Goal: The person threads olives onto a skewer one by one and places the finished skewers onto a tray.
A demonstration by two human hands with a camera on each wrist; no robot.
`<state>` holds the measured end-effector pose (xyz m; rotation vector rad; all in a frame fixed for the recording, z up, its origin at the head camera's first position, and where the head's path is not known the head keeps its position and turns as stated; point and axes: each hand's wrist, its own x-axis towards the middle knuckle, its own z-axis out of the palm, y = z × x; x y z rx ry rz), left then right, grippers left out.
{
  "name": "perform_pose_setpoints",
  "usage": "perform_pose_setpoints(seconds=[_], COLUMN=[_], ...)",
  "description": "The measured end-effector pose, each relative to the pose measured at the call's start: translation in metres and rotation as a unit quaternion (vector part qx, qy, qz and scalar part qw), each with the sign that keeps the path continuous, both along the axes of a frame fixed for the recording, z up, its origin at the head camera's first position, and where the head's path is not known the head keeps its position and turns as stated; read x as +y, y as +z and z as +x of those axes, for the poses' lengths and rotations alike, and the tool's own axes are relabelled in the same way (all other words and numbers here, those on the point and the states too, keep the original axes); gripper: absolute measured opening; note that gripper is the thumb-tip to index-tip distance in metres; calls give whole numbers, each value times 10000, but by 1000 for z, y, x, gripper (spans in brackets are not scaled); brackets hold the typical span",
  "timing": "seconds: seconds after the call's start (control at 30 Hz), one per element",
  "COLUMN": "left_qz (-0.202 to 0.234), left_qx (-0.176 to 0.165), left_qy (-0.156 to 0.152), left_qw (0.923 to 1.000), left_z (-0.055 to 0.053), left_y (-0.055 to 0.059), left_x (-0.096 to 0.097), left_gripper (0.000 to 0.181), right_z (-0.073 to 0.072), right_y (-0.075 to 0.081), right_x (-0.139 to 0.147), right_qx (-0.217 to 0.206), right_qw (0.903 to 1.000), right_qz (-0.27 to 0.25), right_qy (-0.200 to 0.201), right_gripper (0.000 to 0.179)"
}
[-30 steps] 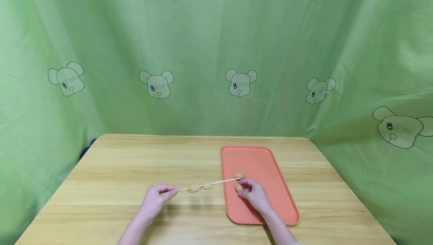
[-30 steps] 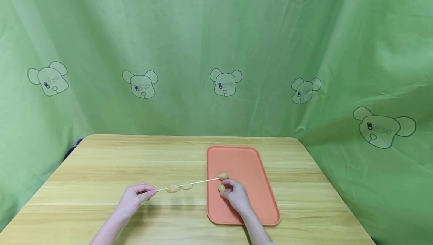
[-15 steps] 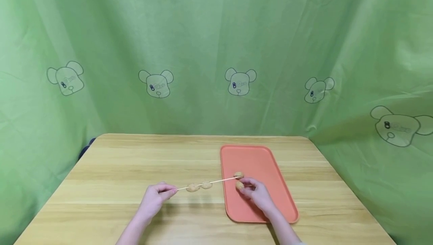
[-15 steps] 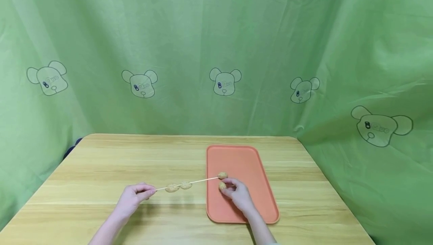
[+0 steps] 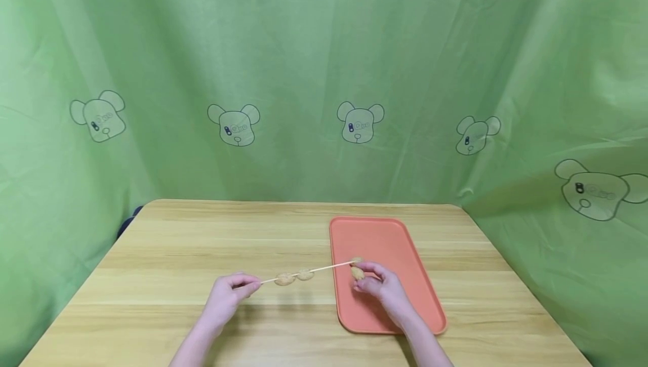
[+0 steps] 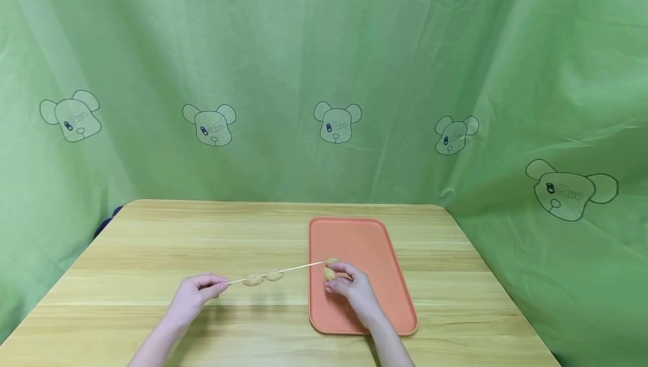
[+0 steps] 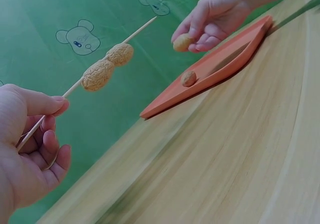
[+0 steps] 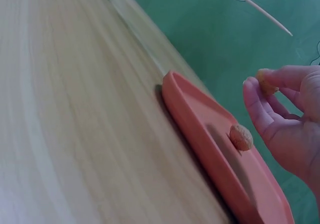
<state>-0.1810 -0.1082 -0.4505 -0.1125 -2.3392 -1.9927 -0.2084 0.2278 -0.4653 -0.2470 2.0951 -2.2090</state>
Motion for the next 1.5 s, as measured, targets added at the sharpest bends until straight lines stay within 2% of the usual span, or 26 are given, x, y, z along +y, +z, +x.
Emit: perform_pose_setpoints(seconds=[0.4, 0.63, 0.8, 1.27, 1.5], left_qz=[20, -4, 1, 34, -136], left_qx=[37, 38, 14, 25, 89], left_qy=[93, 105, 69, -18, -53], left_qw=[9999, 9999, 10000, 10000, 9999], left_z=[3, 6, 7, 8, 8], left_y=[-1, 1, 3, 2, 4], left_x=[-5, -7, -8, -10, -10], left_gripper=[9, 10, 9, 8, 7], right_z=[6, 8, 10, 11, 10], right_y=[20, 30, 36, 35, 34], right_x=[-6, -6, -7, -7, -7], right_qx=[325, 748, 781, 750, 984], right_qw=[9986, 9971, 9966, 9969, 9947], right_qz=[6, -112, -248, -228, -156], right_qy=[-416, -100, 43, 75, 247], right_gripper=[44, 47, 44, 42, 39])
